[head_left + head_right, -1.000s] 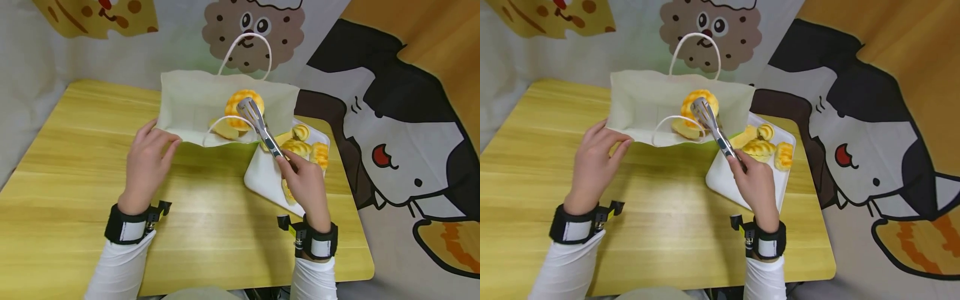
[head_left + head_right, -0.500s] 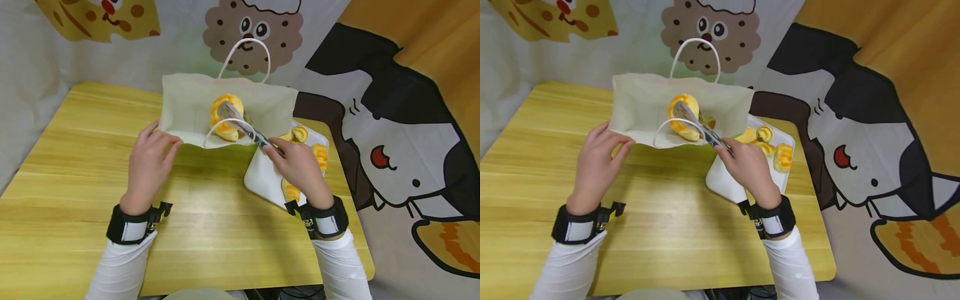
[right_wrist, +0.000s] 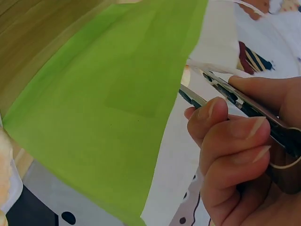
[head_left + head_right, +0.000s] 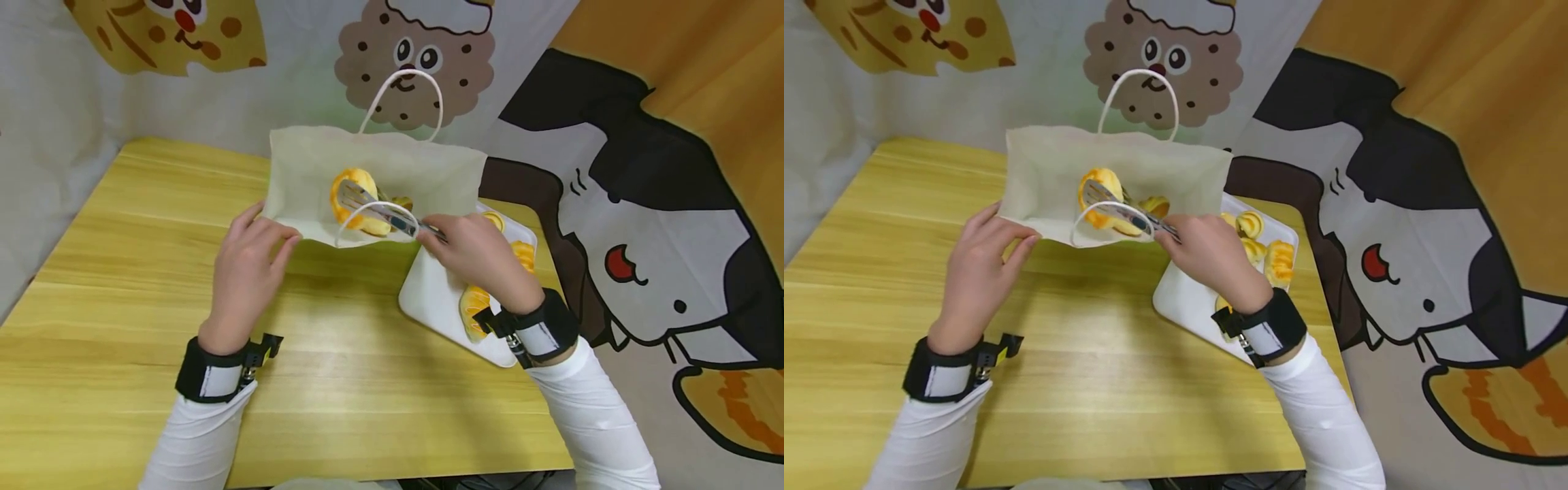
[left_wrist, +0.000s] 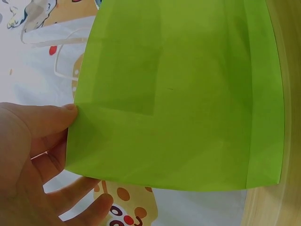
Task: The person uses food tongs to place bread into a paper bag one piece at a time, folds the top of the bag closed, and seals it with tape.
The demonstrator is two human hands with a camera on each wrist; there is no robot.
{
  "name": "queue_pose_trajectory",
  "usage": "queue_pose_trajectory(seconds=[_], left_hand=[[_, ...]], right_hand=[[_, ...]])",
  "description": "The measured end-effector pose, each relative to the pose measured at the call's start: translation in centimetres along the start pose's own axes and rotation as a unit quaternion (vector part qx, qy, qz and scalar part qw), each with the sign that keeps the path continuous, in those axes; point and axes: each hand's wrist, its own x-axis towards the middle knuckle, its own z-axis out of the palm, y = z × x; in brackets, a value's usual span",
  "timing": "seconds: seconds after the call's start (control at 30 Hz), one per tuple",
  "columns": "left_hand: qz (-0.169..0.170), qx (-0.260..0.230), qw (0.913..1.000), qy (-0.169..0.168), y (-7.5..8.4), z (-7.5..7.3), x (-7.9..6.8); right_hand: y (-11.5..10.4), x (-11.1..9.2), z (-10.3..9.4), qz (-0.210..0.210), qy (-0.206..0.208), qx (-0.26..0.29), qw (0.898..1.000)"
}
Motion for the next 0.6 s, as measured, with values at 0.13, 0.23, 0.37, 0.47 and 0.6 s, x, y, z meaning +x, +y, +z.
queue_pose_trajectory(seconds=[0.13, 0.23, 0.37, 0.47, 0.6], left_hand=[[0.001, 0.001, 1.0000, -0.001, 0.0, 0.1, -0.1], [0.003, -0.001, 1.0000, 0.001, -0.1, 0.2, -0.1], [0.003, -0.006, 1.0000, 0.002, -0.1, 0.2, -0.1], [0.004, -0.006, 1.0000, 0.002, -0.1, 0.1, -0.1], [0.005, -0.007, 1.0000, 0.002, -0.1, 0.1, 0.0]], right_hand=[[-0.1, 0.5, 0.0, -0.008, -0.015, -0.015, 1.000], [0.0, 1.0, 0.0, -0.019, -0.022, -0.015, 0.999], [0.0, 1.4, -0.1, -0.022, -0.032, -0.009, 0.999], [0.0, 1.6, -0.1, -0.012, -0.036, -0.003, 0.999], [0.1, 1.8, -0.3, 0.006, -0.030, 0.008, 0.999]])
